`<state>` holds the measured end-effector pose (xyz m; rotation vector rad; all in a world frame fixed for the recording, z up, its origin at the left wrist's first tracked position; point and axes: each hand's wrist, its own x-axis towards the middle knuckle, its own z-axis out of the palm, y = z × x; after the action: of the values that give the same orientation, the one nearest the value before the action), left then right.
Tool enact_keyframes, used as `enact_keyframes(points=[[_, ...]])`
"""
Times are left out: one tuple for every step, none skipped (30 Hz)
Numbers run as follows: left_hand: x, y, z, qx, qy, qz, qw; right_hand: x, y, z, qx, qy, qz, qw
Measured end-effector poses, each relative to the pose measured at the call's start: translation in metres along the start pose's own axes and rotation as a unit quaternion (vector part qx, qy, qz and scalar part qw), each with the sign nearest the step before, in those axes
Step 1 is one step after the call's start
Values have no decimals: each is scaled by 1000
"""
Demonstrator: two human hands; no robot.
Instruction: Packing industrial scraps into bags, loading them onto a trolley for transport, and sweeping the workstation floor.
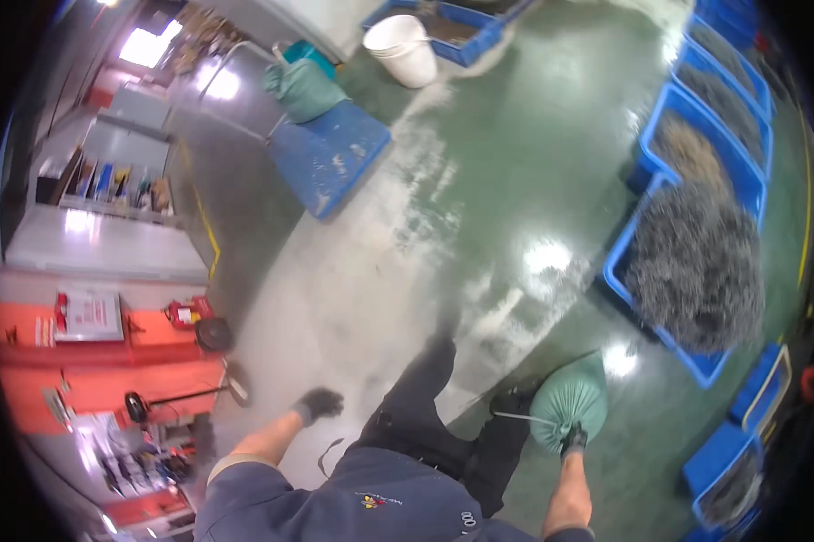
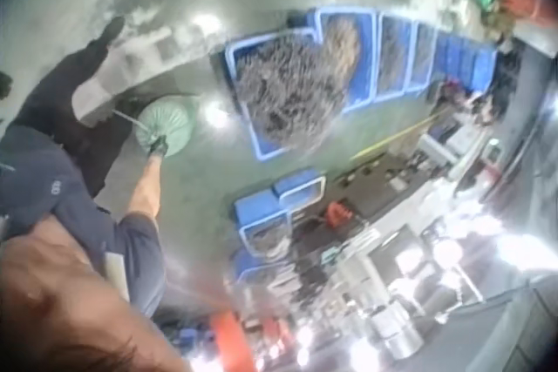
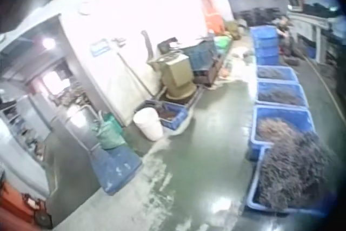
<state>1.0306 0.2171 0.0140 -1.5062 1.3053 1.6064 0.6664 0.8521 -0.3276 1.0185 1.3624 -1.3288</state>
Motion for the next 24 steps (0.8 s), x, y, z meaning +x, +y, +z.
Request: enact_keyframes(points=[[-5,-65,-16,-11,43,55,998,29,-7,7,-359,-33,-151,921],[-2,-67,-9,-128,38,-33,990,29,-14,-3,-373,-18,-157,914],[-13,-73,-7,-239,40,-135,961,25,-9,-4,-505,42,-170,845],[-15,-81,-7,-251,32,-135,958,15,-12,2,-621,102,-189,754],[-28,-97,-14,-217,67,-163,960,-5,-15,27,-626,89,-182,753],[-37,-114,-22,-184,95,-187,960,-25,-21,81,-442,107,-152,878],[-43,-130,-29,-189,96,-194,958,-64,-23,130,-235,125,-113,957],[-37,-138,-35,-181,75,-223,955,-82,-34,131,-381,121,-178,899],[-37,-149,-44,-175,67,-251,949,-98,-43,152,-392,125,-183,893],[-33,-159,-51,-163,70,-256,950,-115,-49,173,-276,153,-158,936],[-25,-163,-65,-176,60,-252,950,-131,-61,205,-154,177,-135,963],[-18,-175,-79,-212,21,-261,941,-147,-69,230,-150,208,-148,955],[-14,-193,-93,-245,-20,-272,930,-160,-71,250,-161,218,-157,950],[-7,-209,-107,-255,-38,-250,933,-166,-73,278,-263,192,-176,929],[3,-214,-116,-268,-54,-244,931,-174,-76,305,-365,168,-195,895],[14,-215,-121,-150,-90,-200,964,-183,-76,347,-301,180,-211,912],[26,-214,-127,-31,-119,-146,982,-191,-73,393,-237,187,-229,925],[32,-213,-131,-152,-85,-188,967,-196,-79,428,-182,159,-184,953],[34,-200,-135,-268,-56,-230,934,-202,-87,459,-126,131,-138,974],[27,-242,-138,-125,-95,-108,982,-216,-87,502,-167,112,-125,972],[16,-282,-136,23,-120,14,992,-228,-87,549,-211,89,-107,967],[22,-274,-134,9,-152,-16,988,-250,-100,591,-239,77,-89,964],[23,-252,-144,3,-182,-38,983,-257,-111,620,-217,92,-74,969],[25,-204,-169,-126,-159,-172,964,-198,-159,551,-222,87,-113,965]])
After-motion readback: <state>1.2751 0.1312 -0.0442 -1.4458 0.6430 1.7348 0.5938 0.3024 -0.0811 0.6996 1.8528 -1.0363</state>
